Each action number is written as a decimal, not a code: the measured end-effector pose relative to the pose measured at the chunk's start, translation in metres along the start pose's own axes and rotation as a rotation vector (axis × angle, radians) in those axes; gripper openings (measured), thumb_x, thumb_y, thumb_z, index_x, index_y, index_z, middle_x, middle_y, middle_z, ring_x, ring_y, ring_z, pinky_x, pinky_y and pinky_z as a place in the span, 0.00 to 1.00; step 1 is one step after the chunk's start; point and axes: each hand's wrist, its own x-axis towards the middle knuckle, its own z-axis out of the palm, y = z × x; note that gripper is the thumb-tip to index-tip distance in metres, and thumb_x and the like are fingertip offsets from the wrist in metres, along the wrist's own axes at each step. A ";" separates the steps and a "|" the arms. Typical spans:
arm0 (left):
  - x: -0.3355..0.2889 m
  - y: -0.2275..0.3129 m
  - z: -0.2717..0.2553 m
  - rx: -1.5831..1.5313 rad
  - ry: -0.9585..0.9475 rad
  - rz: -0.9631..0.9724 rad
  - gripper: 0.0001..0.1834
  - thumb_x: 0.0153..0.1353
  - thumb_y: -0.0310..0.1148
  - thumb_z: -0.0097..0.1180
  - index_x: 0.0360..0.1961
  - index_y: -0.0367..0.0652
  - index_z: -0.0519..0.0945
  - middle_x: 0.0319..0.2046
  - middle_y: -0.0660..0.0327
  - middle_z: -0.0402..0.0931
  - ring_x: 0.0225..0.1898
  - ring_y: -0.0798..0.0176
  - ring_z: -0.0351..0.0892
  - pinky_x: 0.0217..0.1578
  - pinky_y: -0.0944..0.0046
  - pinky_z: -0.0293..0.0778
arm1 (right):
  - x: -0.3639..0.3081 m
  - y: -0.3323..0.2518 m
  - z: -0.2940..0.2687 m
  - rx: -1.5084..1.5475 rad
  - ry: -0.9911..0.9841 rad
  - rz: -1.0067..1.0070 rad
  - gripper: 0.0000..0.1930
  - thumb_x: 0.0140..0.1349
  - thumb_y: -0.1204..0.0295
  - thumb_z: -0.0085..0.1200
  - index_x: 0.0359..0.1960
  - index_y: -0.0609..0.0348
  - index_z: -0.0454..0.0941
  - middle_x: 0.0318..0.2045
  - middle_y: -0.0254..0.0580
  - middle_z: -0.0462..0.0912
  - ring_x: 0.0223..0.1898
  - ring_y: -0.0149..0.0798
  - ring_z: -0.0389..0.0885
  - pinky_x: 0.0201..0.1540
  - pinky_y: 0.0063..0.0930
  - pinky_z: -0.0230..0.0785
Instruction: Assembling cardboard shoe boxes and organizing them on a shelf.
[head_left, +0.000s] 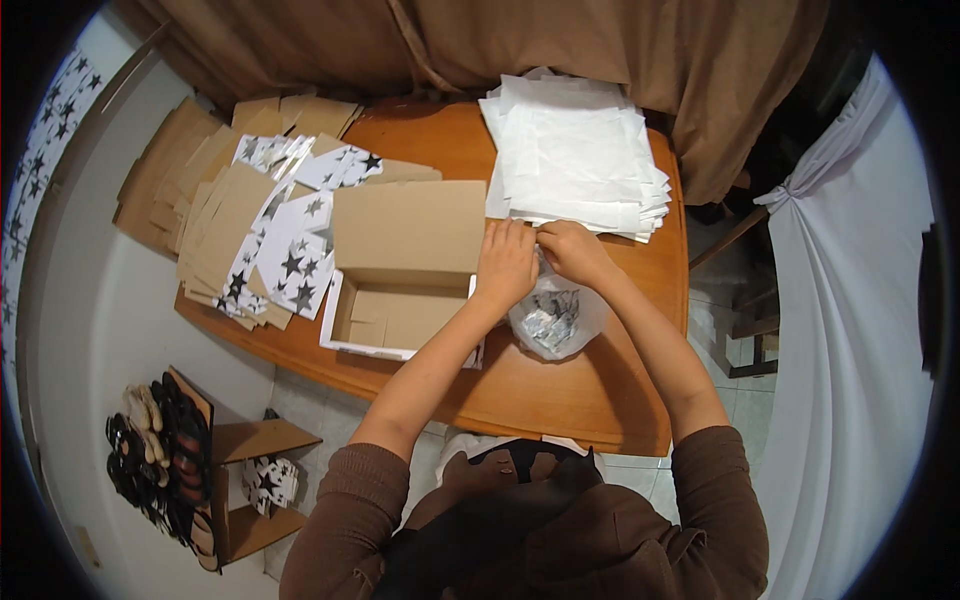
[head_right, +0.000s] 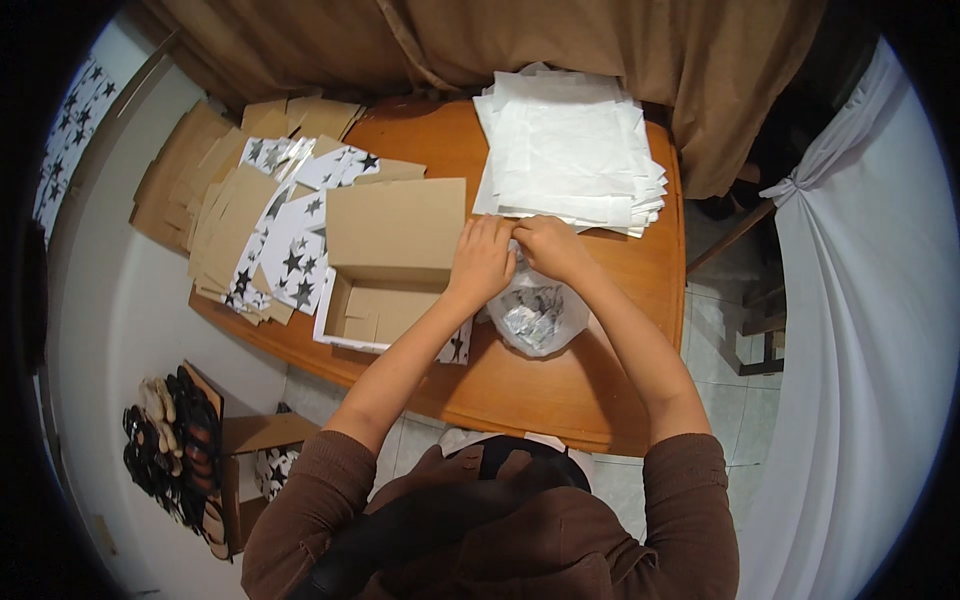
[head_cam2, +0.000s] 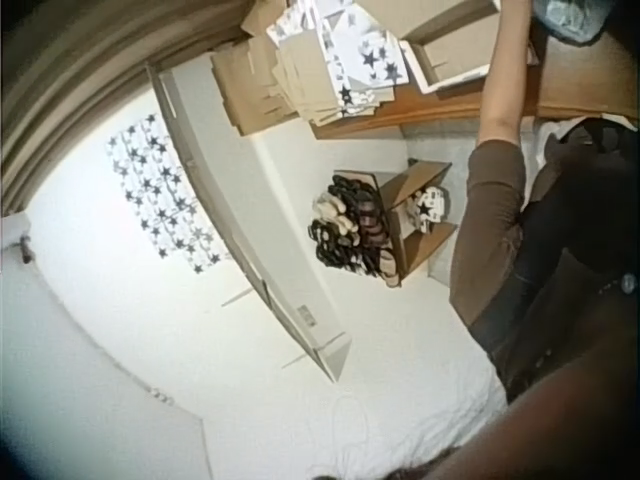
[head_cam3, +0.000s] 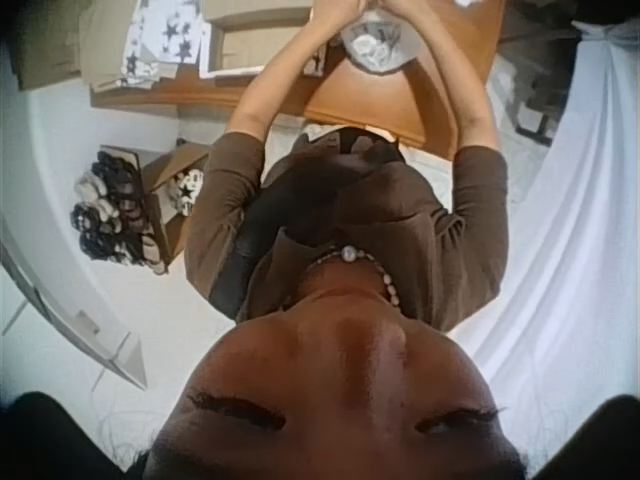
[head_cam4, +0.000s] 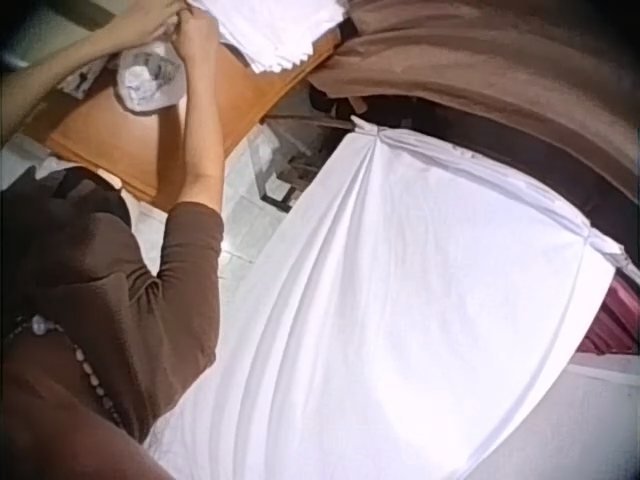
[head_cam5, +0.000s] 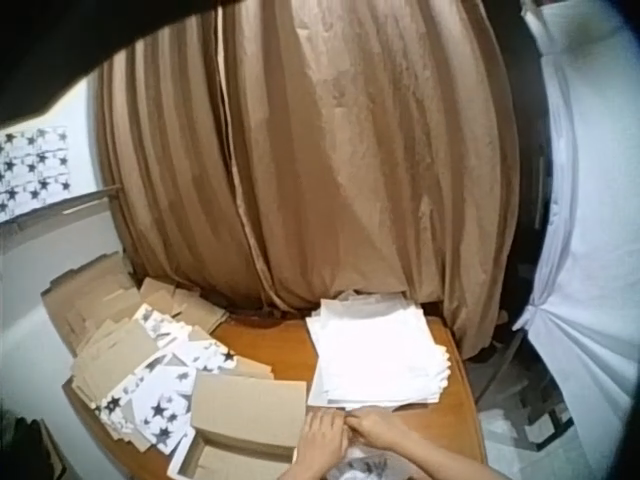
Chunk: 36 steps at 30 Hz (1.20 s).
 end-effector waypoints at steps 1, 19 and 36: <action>0.007 -0.002 0.011 -0.004 0.001 0.012 0.19 0.52 0.35 0.53 0.44 0.38 0.71 0.48 0.47 0.69 0.56 0.47 0.64 0.59 0.47 0.56 | -0.004 0.009 0.000 -0.028 0.042 0.024 0.11 0.45 0.77 0.54 0.33 0.61 0.79 0.32 0.44 0.79 0.38 0.47 0.76 0.43 0.38 0.69; 0.120 -0.033 0.142 0.137 -0.419 -0.033 0.35 0.52 0.48 0.58 0.59 0.43 0.65 0.58 0.50 0.62 0.59 0.49 0.62 0.56 0.50 0.61 | -0.022 0.138 0.020 -0.323 -0.309 0.534 0.13 0.60 0.68 0.45 0.38 0.57 0.81 0.62 0.42 0.62 0.67 0.47 0.52 0.65 0.54 0.44; 0.153 -0.067 0.138 0.090 -0.227 0.145 0.10 0.58 0.35 0.51 0.36 0.43 0.78 0.42 0.57 0.77 0.47 0.57 0.74 0.48 0.56 0.68 | -0.007 0.114 -0.003 -0.290 -0.127 0.409 0.22 0.56 0.76 0.45 0.55 0.60 0.69 0.61 0.38 0.64 0.64 0.40 0.58 0.65 0.54 0.45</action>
